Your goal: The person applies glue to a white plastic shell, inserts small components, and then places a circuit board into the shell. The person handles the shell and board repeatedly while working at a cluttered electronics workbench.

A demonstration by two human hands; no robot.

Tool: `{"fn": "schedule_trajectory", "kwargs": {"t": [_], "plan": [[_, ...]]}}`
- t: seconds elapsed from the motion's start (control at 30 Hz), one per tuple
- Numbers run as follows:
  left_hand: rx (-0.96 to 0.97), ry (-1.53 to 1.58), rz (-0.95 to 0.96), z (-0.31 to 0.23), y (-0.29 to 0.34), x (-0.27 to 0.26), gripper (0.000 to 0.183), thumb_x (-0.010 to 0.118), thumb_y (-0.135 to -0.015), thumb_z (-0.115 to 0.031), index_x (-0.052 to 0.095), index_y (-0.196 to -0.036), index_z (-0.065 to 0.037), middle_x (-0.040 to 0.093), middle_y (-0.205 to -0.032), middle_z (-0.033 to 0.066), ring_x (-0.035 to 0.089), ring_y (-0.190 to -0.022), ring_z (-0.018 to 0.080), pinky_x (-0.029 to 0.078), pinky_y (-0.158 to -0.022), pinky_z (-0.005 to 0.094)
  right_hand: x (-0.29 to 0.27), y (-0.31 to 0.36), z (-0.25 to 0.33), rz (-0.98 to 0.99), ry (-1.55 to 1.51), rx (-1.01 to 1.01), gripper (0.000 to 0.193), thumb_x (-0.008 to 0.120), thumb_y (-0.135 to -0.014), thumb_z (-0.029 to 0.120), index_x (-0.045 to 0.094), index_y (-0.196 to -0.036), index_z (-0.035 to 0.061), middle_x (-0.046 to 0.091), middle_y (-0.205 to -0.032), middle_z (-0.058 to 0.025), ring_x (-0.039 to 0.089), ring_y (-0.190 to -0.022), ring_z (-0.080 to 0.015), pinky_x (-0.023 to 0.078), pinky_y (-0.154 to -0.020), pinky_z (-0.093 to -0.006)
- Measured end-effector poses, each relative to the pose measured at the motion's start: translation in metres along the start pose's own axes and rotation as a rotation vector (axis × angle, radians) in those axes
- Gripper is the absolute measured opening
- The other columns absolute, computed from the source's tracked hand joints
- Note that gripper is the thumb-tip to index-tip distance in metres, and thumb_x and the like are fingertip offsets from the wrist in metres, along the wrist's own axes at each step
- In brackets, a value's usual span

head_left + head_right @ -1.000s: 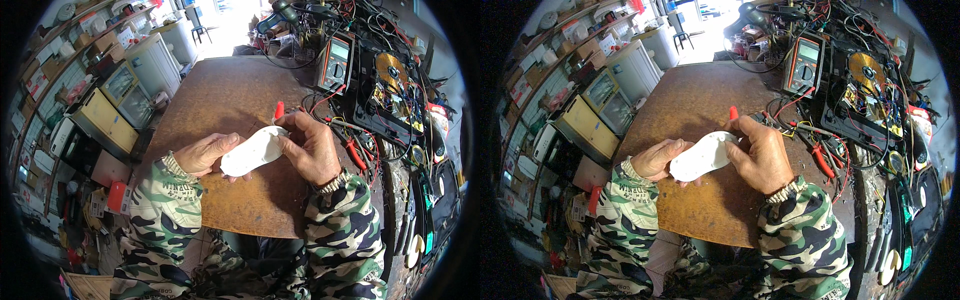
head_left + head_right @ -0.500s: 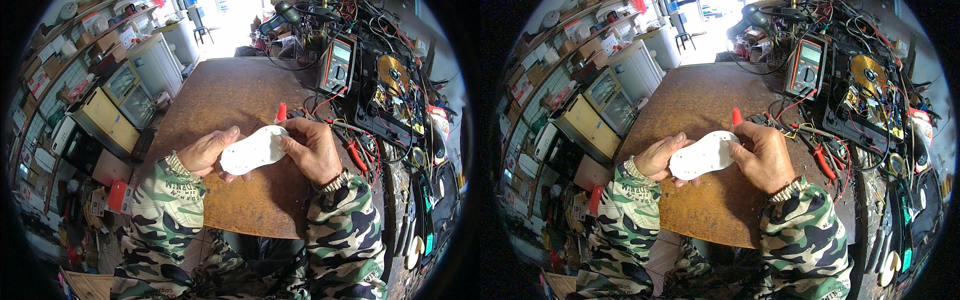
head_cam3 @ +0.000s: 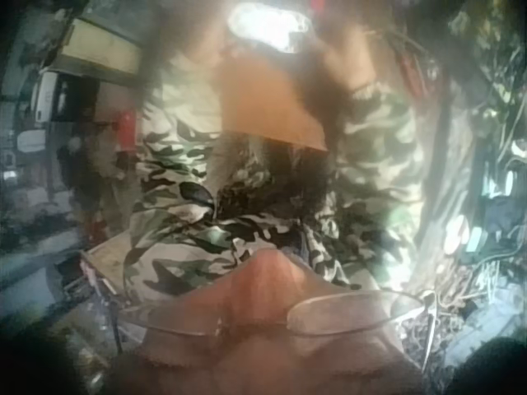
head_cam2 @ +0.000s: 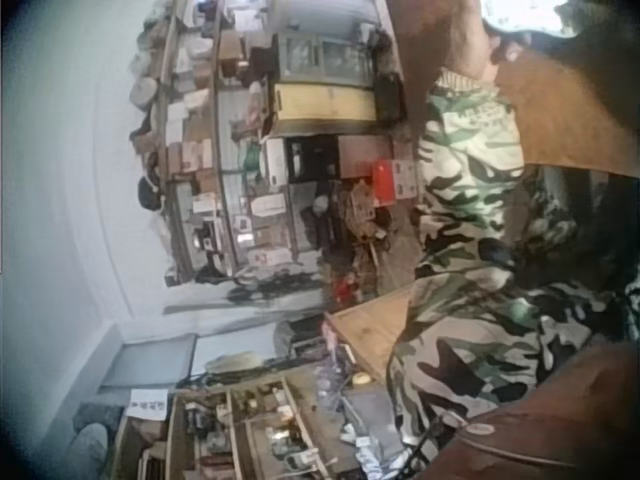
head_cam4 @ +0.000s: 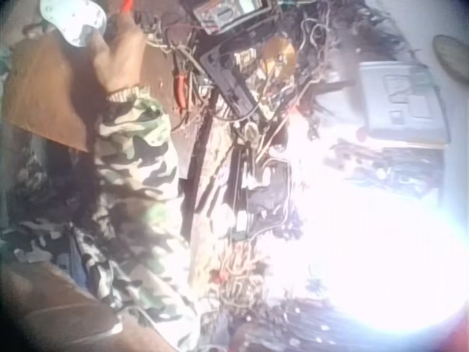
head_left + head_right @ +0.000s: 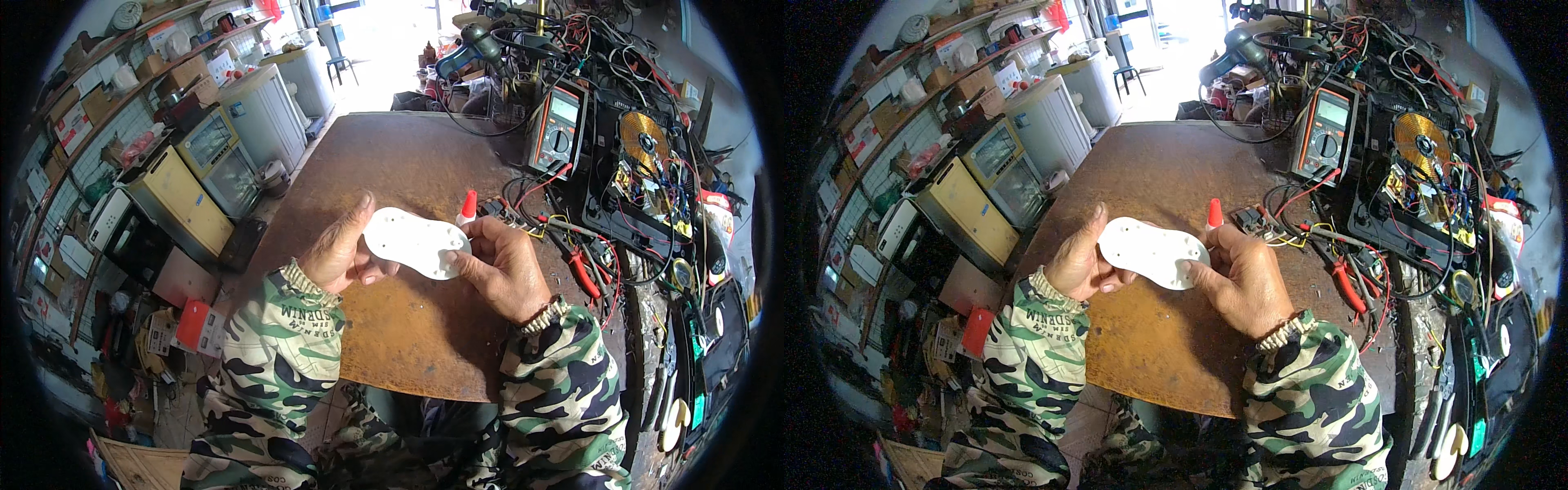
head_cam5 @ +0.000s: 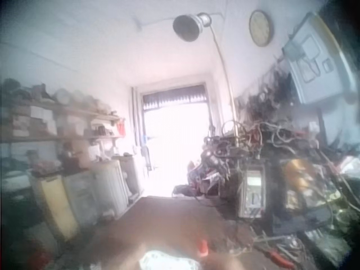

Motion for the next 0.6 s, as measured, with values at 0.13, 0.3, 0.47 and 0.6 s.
{"fn": "schedule_trajectory", "kwargs": {"t": [0.13, 0.3, 0.47, 0.6], "plan": [[-0.009, 0.027, 0.056, 0.0047, -0.0027, 0.0001, 0.064, 0.036, -0.101, -0.059, 0.056, -0.123, -0.003, 0.068, -0.094, 0.0083, 0.062, -0.069, 0.0090, 0.042, -0.048, 0.0199, -0.0019, -0.0004, -0.0048, -0.023, 0.029, 0.011, 0.021, 0.070, -0.088, 0.006, 0.059, -0.102, -0.0054, 0.069, -0.082, -0.0105, 0.065, -0.075, -0.0113, 0.051, -0.064, -0.0271], [0.003, 0.003, 0.033, 0.0025, -0.0013, 0.0011, 0.065, 0.036, -0.101, -0.059, 0.055, -0.124, -0.002, 0.067, -0.092, 0.0079, 0.060, -0.068, 0.0081, 0.040, -0.047, 0.0198, -0.0019, 0.0005, -0.0044, -0.037, 0.037, -0.024, 0.022, 0.070, -0.089, 0.007, 0.058, -0.102, -0.0052, 0.069, -0.082, -0.0107, 0.065, -0.076, -0.0115, 0.052, -0.065, -0.0275], [0.005, 0.005, 0.059, 0.0031, -0.0029, 0.0018, 0.065, 0.036, -0.102, -0.059, 0.056, -0.124, -0.002, 0.066, -0.088, 0.0072, 0.058, -0.067, 0.0073, 0.039, -0.047, 0.0196, -0.0019, 0.0002, -0.0068, -0.043, 0.040, -0.027, 0.021, 0.070, -0.089, 0.006, 0.058, -0.102, -0.0055, 0.069, -0.084, -0.0105, 0.064, -0.077, -0.0116, 0.052, -0.066, -0.0273], [-0.003, -0.014, 0.036, 0.0041, -0.0023, -0.0007, 0.065, 0.036, -0.101, -0.060, 0.056, -0.123, -0.002, 0.066, -0.088, 0.0071, 0.058, -0.067, 0.0069, 0.039, -0.047, 0.0197, -0.0014, 0.0012, -0.0050, -0.041, -0.003, -0.007, 0.020, 0.069, -0.089, 0.004, 0.058, -0.102, -0.0057, 0.069, -0.084, -0.0110, 0.065, -0.078, -0.0123, 0.052, -0.067, -0.0277]]}}
Point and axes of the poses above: each hand's wrist, its own y-axis away from the middle knuckle, its own x-axis out of the palm, z = x × y, the point moved 10 cm from there along -y, towards the middle knuckle
